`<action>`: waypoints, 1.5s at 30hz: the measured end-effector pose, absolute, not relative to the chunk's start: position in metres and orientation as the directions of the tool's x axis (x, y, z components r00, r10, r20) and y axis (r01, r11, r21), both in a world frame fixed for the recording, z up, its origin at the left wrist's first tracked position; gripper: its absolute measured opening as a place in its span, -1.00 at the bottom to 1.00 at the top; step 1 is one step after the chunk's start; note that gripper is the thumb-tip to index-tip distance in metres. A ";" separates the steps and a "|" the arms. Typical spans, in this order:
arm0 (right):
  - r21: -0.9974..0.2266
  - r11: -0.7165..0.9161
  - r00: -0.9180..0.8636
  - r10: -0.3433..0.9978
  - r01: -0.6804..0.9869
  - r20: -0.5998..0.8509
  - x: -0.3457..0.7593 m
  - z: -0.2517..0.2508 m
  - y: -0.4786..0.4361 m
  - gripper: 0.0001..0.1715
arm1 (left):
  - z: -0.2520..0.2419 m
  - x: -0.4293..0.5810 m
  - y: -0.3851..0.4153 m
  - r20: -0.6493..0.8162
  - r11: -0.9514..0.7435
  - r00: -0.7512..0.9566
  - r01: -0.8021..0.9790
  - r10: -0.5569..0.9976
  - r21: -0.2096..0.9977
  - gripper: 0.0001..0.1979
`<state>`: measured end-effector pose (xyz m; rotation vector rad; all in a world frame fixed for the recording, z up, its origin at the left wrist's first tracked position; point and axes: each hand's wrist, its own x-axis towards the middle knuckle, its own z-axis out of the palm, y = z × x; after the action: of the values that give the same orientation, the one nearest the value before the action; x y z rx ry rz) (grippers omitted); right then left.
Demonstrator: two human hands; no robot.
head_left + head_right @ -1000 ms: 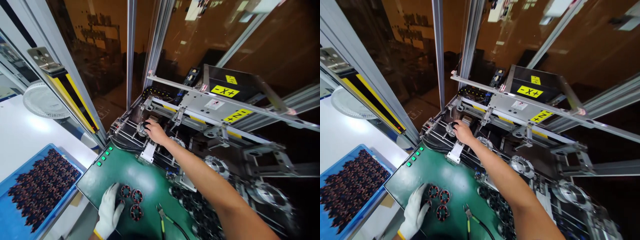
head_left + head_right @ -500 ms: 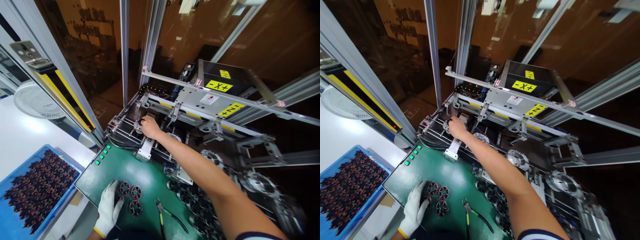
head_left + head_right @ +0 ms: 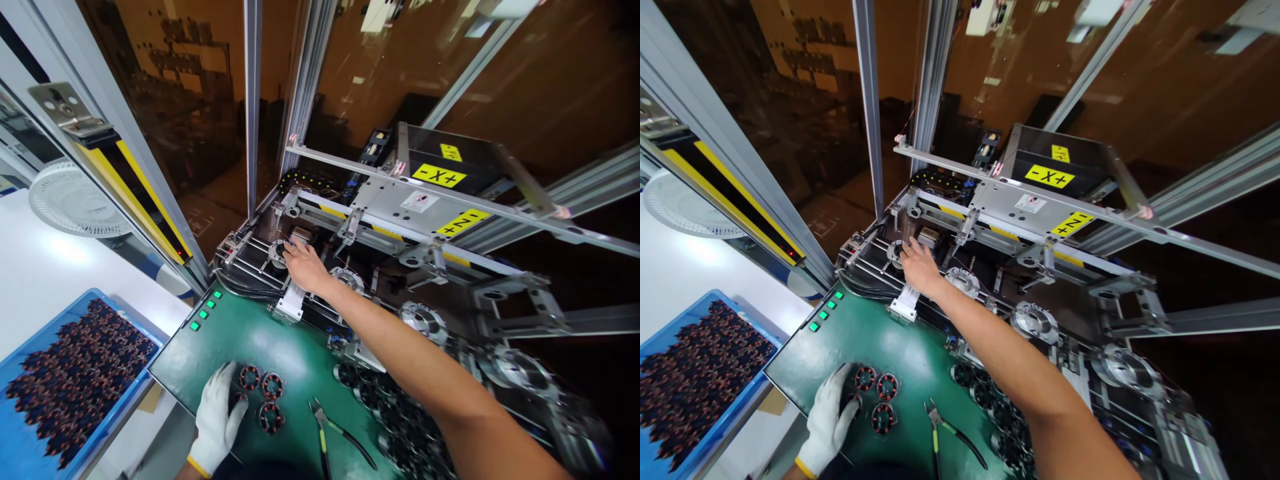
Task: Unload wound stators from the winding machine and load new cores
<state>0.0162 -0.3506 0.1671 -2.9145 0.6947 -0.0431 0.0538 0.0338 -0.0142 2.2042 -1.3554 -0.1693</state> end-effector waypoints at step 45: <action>-0.990 0.029 0.533 -0.840 -0.138 -0.099 -0.279 0.125 -0.169 -0.32 | -0.020 0.062 0.038 0.038 -0.443 0.553 -0.704 -0.832 0.555 -0.31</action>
<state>-0.2789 -0.1690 0.1246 -1.4657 0.8930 -0.6721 0.0622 0.0377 -0.0199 2.2718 -1.2344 -0.3272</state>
